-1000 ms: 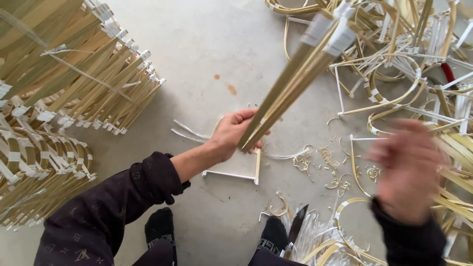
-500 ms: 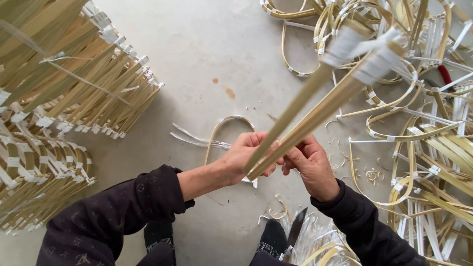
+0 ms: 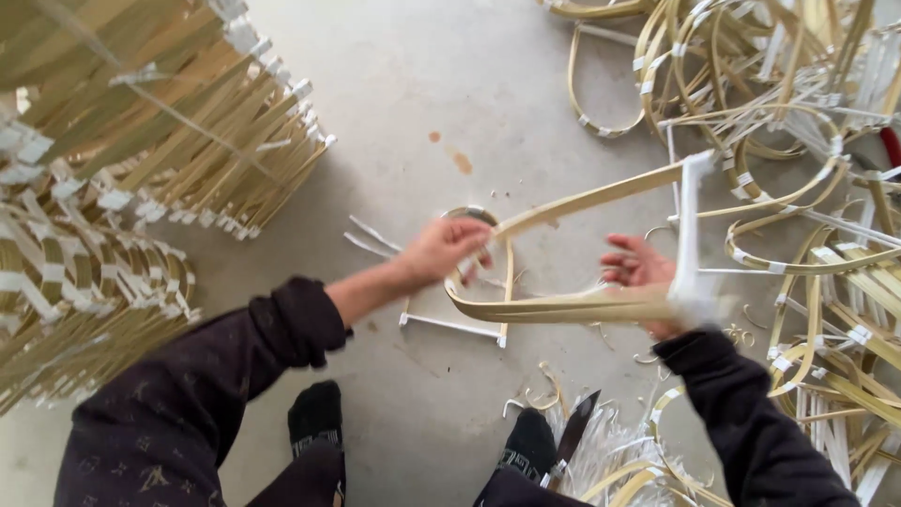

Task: Assembling small bamboo frames by bundling strips and securing them with plastic ties.

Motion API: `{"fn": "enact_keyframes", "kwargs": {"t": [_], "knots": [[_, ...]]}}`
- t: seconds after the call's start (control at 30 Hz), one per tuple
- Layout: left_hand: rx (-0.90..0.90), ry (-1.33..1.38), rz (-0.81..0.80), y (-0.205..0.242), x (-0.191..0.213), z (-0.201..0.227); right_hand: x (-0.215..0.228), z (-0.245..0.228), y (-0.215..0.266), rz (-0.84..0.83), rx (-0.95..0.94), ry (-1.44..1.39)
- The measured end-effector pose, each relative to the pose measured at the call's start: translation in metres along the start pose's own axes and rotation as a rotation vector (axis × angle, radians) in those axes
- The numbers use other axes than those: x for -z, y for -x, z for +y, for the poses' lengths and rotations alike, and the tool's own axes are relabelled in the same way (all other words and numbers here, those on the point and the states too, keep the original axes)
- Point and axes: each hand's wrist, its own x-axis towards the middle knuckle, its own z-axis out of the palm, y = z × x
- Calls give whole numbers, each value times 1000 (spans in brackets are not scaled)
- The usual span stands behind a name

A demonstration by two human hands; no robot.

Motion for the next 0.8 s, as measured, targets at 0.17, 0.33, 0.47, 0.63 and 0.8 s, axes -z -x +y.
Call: {"fn": "enact_keyframes", "kwargs": {"t": [0.17,0.33,0.47,0.63,0.8], "knots": [[-38,-386,162,0,44,26,-18,-43,18,14,-109,93],[-448,-860,11,-9,17,44,-40,-7,-2,-287,20,783],[-579,-915,-92,20,-39,90,-81,-17,1,-275,70,913],[-605,-1170,-270,77,-66,75,-97,-25,5,-277,653,977],[-400,-1274,-384,82,-37,-20,-83,48,-26,-276,815,1201]]}}
